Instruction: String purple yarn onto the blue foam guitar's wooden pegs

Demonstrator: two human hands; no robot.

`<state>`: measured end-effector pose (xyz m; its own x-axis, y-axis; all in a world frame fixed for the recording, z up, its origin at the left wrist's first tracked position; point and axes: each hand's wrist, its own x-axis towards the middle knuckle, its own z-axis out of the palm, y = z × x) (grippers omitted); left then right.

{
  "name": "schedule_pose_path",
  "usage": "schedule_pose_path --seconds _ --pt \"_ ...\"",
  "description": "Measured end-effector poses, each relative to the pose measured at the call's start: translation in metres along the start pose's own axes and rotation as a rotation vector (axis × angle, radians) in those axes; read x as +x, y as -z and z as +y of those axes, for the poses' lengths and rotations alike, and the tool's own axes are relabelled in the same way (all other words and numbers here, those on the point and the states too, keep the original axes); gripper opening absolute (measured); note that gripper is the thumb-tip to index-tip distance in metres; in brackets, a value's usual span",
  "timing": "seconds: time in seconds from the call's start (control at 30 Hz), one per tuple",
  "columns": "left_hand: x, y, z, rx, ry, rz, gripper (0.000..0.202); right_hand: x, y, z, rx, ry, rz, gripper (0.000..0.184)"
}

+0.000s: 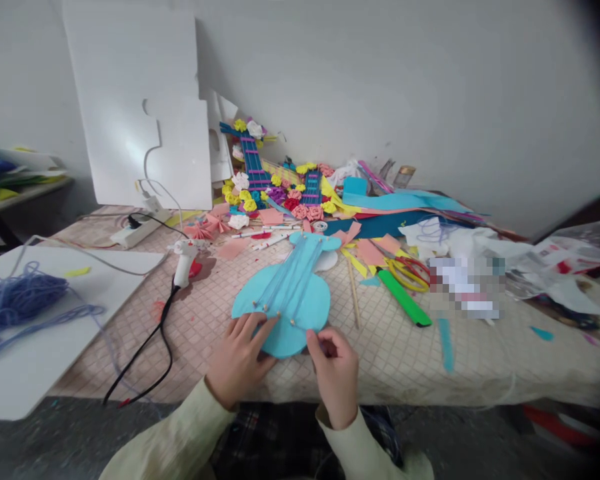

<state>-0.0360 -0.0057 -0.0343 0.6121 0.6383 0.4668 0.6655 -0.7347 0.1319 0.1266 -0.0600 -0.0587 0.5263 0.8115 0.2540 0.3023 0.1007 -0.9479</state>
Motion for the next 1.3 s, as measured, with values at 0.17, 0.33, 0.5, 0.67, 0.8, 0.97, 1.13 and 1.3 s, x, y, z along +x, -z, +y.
schedule_pose_path --seconds 0.17,0.33,0.5,0.67,0.8,0.97,1.13,1.3 --pt "-0.001 -0.004 -0.005 0.017 -0.048 0.061 0.052 0.000 -0.002 0.000 0.000 0.014 -0.005 0.025" --pt "-0.002 -0.004 -0.006 0.028 -0.053 0.039 0.049 0.000 -0.003 0.001 -0.009 -0.012 -0.019 0.028" --pt "0.000 -0.002 -0.004 0.071 -0.076 0.036 0.047 0.000 -0.003 0.005 -0.022 -0.025 -0.032 0.029" --pt "0.001 -0.002 -0.007 0.069 -0.083 0.022 0.048 0.000 -0.003 0.004 -0.022 -0.023 -0.032 0.028" --pt "-0.001 -0.001 -0.007 0.052 -0.093 0.044 0.046 0.001 -0.003 0.000 -0.014 -0.007 -0.025 0.028" --pt "-0.007 -0.002 0.015 0.007 -0.066 0.186 0.032 0.001 -0.002 -0.003 -0.007 -0.004 -0.020 0.026" --pt "-0.006 -0.011 0.040 -0.012 -0.027 0.133 0.040 0.001 0.000 -0.003 -0.017 -0.011 -0.037 0.026" --pt "-0.005 -0.017 0.039 -0.005 0.028 0.100 0.038 0.001 0.001 -0.005 -0.027 -0.010 -0.046 0.025"
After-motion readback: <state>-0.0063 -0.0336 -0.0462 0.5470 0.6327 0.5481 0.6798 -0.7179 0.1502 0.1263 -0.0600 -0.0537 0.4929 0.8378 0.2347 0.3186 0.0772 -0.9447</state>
